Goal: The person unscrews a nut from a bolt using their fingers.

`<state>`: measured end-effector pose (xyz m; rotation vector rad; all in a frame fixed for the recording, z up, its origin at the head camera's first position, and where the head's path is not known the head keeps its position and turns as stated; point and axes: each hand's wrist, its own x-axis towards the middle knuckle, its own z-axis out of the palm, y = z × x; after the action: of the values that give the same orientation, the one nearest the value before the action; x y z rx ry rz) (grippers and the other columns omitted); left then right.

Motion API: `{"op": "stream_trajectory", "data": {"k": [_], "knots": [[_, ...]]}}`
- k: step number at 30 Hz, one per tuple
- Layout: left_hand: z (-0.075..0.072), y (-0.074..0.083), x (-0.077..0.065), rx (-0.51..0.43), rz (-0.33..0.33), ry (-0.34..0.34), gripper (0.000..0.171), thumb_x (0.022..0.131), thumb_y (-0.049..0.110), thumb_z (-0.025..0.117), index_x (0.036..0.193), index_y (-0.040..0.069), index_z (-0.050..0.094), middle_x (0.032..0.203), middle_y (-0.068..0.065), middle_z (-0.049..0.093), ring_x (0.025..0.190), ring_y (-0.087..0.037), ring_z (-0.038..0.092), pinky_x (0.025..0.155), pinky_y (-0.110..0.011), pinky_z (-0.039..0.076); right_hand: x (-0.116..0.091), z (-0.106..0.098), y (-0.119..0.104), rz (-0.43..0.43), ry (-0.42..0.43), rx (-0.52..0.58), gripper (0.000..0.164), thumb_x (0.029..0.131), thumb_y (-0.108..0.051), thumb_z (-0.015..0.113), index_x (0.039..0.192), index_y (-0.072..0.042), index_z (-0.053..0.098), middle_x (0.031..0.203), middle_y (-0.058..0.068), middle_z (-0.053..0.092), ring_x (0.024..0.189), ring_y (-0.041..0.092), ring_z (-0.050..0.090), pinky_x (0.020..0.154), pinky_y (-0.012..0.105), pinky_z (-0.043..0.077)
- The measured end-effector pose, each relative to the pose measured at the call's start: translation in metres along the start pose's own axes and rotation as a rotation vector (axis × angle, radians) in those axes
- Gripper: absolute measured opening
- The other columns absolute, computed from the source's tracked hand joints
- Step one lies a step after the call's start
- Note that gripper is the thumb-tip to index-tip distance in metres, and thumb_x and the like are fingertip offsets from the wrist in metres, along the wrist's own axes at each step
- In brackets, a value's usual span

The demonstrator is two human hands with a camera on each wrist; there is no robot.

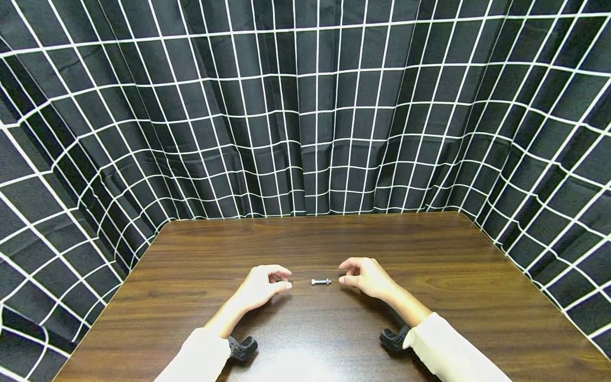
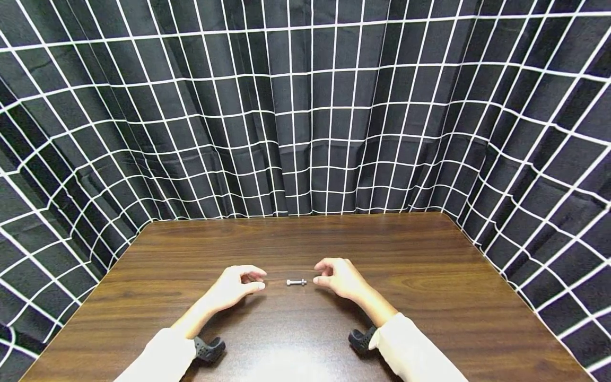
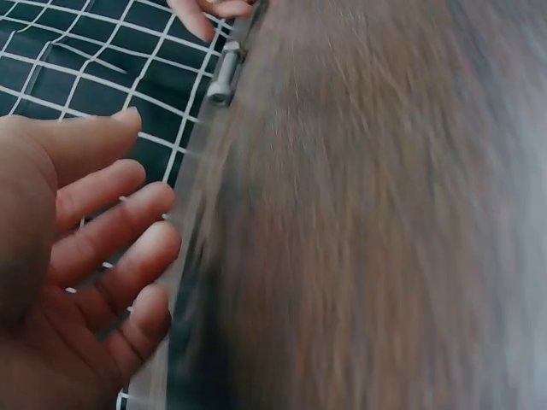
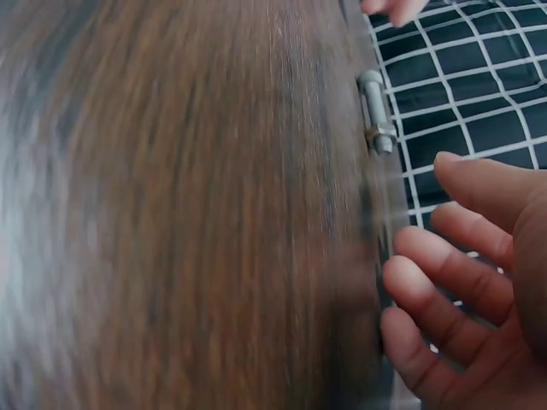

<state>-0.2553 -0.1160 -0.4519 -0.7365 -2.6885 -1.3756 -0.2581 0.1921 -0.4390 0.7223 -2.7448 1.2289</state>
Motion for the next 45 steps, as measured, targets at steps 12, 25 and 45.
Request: {"op": "stream_trajectory", "data": {"k": [12,25,45], "knots": [[0.022,0.015,0.019,-0.056,-0.017,0.049,0.022,0.083,0.016,0.074,0.101,0.004,0.072,0.084,0.0,0.071,0.071,-0.009,0.063,0.064,-0.027,0.048,0.011,0.017,-0.012,0.052,0.004,-0.047,0.022,0.079,-0.012,0.076,0.098,-0.001,0.069,0.063,-0.005,0.057,0.048,0.006,0.05,0.046,0.024,0.04],[0.05,0.027,0.034,-0.045,-0.071,0.024,0.019,0.08,0.016,0.075,0.098,0.01,0.073,0.071,0.008,0.064,0.061,-0.006,0.054,0.055,-0.025,0.043,0.017,0.029,-0.019,0.101,0.032,-0.135,0.013,0.076,-0.012,0.078,0.087,-0.01,0.073,0.062,-0.006,0.056,0.053,0.008,0.047,0.049,0.027,0.038],[0.059,0.036,0.036,0.347,-0.128,0.048,0.013,0.076,0.021,0.081,0.077,0.021,0.068,0.067,0.014,0.057,0.062,-0.005,0.052,0.056,-0.028,0.041,0.024,0.032,-0.014,0.134,0.036,-0.125,0.009,0.073,-0.015,0.08,0.08,-0.015,0.075,0.069,-0.01,0.067,0.061,0.006,0.051,0.056,0.029,0.04]]}}
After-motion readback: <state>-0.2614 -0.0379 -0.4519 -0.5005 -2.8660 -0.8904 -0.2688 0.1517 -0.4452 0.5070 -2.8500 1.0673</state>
